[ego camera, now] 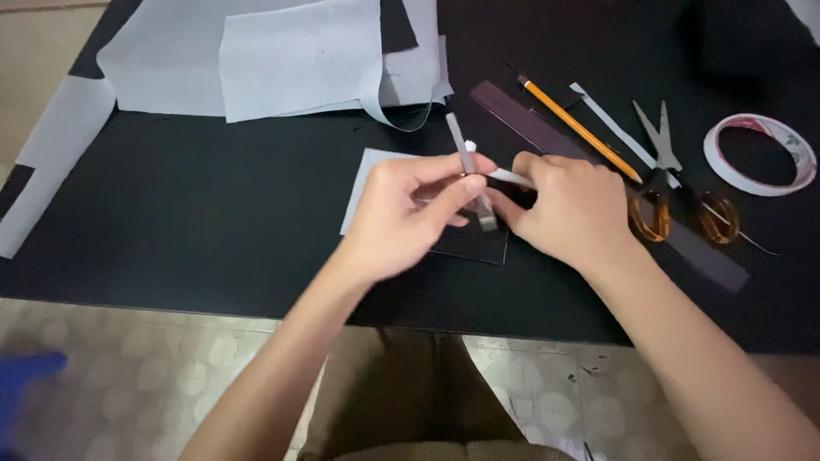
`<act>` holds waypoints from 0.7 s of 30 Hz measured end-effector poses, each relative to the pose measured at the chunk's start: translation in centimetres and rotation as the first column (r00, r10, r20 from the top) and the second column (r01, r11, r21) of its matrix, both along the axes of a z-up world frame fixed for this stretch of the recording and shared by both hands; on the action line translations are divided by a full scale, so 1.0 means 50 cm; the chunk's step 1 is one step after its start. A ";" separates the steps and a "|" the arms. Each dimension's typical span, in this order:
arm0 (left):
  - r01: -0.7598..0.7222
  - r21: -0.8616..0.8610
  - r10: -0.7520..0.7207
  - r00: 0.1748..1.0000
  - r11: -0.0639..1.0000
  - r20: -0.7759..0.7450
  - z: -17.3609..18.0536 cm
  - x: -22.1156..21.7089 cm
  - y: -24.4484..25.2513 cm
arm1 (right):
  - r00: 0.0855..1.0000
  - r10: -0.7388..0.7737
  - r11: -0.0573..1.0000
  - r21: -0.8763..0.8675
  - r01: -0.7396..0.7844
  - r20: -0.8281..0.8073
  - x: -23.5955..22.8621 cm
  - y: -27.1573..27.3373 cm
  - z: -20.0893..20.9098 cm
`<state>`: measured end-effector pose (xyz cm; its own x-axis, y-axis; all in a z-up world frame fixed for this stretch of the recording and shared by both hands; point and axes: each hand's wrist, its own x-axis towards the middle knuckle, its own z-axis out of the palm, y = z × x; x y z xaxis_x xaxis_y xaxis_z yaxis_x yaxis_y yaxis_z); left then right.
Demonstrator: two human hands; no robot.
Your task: Punching a series of holes in a small piece of leather using a multi-prong punch and a hammer.
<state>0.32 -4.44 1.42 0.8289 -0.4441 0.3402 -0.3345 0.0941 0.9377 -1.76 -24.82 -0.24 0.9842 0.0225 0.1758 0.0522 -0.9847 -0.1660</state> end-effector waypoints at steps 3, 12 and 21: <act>0.116 0.098 -0.110 0.992 0.988 -0.064 -0.030 0.022 0.000 | 0.999 0.030 0.999 0.018 -0.031 0.009 0.002 0.002 0.010; 0.174 0.111 -0.170 0.984 0.978 -0.045 -0.048 0.020 -0.020 | 1.000 -0.019 1.000 0.019 0.019 -0.014 0.016 -0.026 -0.032; 0.144 0.292 -0.176 0.981 0.945 0.086 -0.038 0.017 -0.025 | 0.998 -0.044 0.993 -0.108 0.040 -0.036 0.033 -0.036 -0.056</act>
<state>1.18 -5.71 -0.46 0.7035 -0.6591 0.2659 -0.4393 -0.1091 0.8917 -0.12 -26.64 -3.04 0.9906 -0.0027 0.1366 0.0056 -0.9982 -0.0605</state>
